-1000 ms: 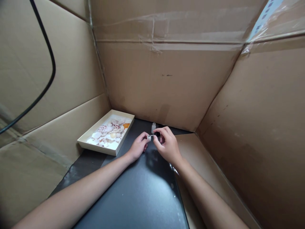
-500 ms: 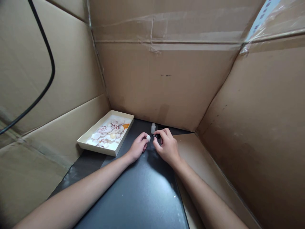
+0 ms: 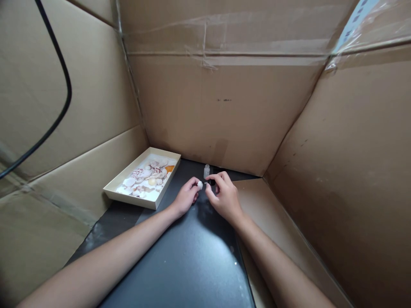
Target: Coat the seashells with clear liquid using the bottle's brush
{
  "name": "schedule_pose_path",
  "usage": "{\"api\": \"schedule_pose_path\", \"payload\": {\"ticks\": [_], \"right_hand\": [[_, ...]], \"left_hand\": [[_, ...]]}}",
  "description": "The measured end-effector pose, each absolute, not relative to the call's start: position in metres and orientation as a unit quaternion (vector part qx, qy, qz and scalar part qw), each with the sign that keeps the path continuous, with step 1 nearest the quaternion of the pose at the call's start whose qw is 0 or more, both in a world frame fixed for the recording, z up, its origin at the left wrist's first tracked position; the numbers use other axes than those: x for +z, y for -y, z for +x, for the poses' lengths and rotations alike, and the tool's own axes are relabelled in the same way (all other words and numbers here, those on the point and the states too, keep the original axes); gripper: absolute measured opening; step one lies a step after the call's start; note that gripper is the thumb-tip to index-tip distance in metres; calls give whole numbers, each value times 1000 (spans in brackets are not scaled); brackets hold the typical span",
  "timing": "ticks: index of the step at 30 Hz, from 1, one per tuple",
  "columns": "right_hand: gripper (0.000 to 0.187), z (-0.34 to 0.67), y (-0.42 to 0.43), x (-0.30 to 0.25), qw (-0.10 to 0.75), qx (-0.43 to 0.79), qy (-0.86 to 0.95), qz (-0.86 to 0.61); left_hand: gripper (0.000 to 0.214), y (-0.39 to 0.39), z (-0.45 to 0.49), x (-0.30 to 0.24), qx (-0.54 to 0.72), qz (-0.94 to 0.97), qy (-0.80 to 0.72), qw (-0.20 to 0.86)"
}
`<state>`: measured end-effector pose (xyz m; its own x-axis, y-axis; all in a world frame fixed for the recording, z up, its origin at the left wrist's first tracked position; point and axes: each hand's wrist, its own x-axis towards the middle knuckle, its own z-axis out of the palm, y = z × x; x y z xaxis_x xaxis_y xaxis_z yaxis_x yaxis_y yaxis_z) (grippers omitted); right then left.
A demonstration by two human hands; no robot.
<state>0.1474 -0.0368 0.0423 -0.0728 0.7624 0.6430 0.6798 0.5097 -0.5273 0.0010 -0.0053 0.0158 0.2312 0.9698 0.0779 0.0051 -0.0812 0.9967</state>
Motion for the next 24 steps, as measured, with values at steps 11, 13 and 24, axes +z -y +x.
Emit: {"api": "schedule_pose_path", "payload": {"ticks": [11,13,24], "right_hand": [[17,149,35,41,473,43,726,-498],[18,149,35,41,486,51,724,-486],[16,148,35,42,498,61,721,-477]], "left_hand": [[12,5,1,15,457,579,-422,527],[12,5,1,15,457,579,-423,527],[11,4,1,14,453,585,-419,526]]}}
